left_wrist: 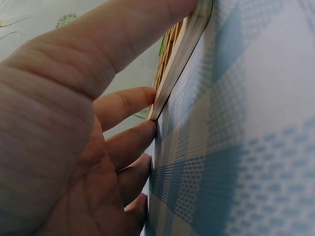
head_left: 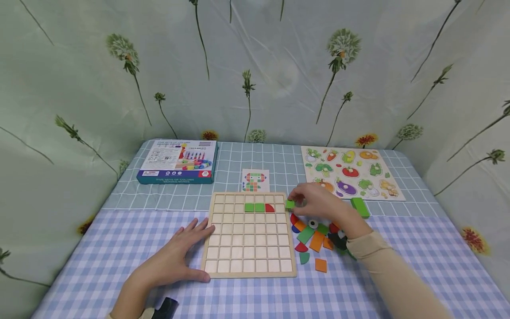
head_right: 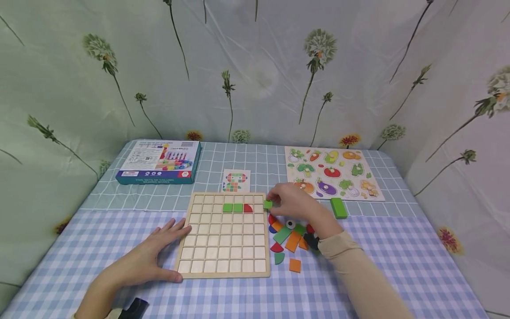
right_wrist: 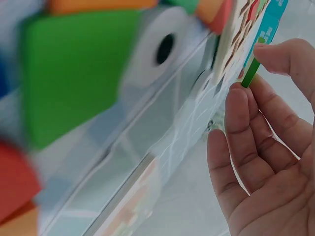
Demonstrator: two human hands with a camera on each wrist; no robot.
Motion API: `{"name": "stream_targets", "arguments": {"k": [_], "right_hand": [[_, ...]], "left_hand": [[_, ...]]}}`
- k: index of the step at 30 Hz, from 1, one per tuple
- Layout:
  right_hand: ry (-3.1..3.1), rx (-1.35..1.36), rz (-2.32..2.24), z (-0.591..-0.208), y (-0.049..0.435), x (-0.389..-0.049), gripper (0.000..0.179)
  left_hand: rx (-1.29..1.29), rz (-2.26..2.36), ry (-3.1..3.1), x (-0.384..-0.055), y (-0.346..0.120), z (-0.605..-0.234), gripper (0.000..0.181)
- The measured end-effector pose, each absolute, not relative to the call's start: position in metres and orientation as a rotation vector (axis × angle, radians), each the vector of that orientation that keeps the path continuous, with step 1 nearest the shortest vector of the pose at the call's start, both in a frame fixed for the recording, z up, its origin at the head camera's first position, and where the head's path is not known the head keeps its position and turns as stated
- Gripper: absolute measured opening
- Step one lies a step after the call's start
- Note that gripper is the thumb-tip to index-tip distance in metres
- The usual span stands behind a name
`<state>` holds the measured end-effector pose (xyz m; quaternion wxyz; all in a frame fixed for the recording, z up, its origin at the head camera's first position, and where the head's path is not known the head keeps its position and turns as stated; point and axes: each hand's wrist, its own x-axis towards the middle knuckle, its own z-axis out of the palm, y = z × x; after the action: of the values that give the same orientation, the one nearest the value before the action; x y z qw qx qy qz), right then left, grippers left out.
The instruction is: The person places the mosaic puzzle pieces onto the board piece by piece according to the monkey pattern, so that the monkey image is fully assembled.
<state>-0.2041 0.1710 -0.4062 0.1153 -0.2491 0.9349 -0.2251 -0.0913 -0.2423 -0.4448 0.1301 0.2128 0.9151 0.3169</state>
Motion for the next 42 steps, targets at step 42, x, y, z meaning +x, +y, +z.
{"name": "stream_targets", "arguments": {"k": [42], "right_hand": [[2.612, -1.172, -0.541, -0.414, 0.042, -0.229, 0.019]], "left_hand": [[0.612, 0.902, 2.654, -0.091, -0.243, -0.443, 0.115]]}}
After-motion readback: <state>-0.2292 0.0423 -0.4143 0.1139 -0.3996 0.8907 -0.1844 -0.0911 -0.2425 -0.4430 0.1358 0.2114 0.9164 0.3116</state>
